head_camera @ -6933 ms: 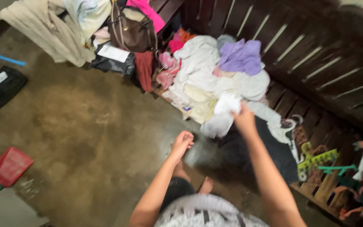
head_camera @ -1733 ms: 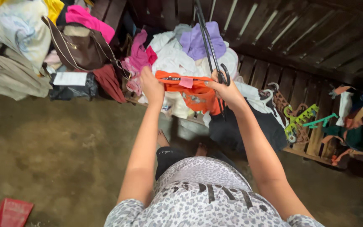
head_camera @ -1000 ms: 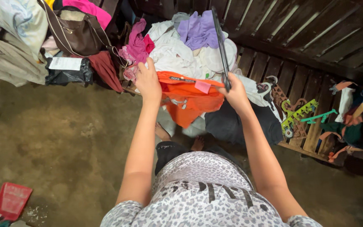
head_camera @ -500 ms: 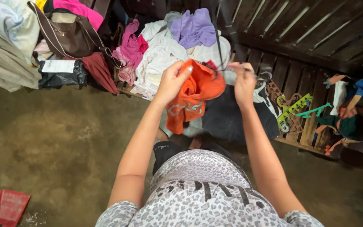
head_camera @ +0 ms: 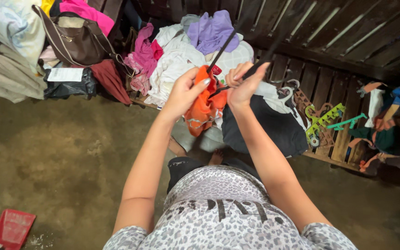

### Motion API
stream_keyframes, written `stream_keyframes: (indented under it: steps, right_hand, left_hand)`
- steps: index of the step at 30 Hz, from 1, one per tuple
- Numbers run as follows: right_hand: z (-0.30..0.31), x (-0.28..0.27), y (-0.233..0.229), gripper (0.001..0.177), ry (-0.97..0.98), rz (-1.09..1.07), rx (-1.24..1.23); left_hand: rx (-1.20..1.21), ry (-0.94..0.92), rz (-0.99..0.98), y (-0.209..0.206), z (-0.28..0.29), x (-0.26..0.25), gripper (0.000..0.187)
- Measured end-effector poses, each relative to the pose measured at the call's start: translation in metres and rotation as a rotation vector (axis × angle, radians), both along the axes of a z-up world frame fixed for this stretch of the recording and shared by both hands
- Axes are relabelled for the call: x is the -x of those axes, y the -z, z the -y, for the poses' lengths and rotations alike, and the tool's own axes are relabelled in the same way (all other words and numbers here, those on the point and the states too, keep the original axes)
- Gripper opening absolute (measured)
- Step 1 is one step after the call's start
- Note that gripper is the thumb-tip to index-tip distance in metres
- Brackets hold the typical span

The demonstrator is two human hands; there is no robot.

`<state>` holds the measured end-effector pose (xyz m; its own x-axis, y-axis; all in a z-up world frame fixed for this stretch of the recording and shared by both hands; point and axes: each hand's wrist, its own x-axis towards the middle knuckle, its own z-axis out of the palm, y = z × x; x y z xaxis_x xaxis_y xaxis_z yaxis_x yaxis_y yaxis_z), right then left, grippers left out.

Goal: The person sorts through a pile of clothes on a wooden bench, picking up various garments and placing them onto hangers. They handle items such as a white shirt, an orange shirt, and a black garment, using different colored hangers to hang them.

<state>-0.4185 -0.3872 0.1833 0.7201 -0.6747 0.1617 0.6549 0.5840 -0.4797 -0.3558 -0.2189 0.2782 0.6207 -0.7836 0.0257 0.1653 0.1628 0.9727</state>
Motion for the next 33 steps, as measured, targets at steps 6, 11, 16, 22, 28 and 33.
stream_keyframes:
  steps: [6, 11, 16, 22, 28, 33]
  right_hand:
    - [0.009, -0.016, 0.058, 0.07, -0.056, -0.24, 0.374]
    - [0.064, 0.01, 0.01, 0.052, -0.145, -0.407, 1.103]
    - [0.045, 0.008, -0.052, 0.034, -0.155, -0.708, 1.779]
    - [0.036, 0.001, -0.066, 0.038, -0.244, -0.816, 1.988]
    - [0.016, -0.005, -0.063, 0.034, -0.415, -0.722, 1.793]
    - [0.039, -0.004, -0.077, 0.029, -0.444, -0.877, 1.563]
  left_hand:
    - [-0.122, -0.354, 0.277, -0.025, -0.062, -0.028, 0.016]
    - [-0.929, -0.843, 0.916, 0.0, -0.106, -0.061, 0.021]
    - [-1.033, -0.799, 0.654, 0.038, -0.116, -0.064, 0.021]
    - [-0.99, -0.498, 0.821, 0.051, -0.092, -0.054, 0.021]
    - [-0.732, -0.402, 0.812, 0.05, -0.065, -0.03, 0.031]
    - [-0.422, -0.777, 0.594, 0.116, -0.098, -0.048, 0.026]
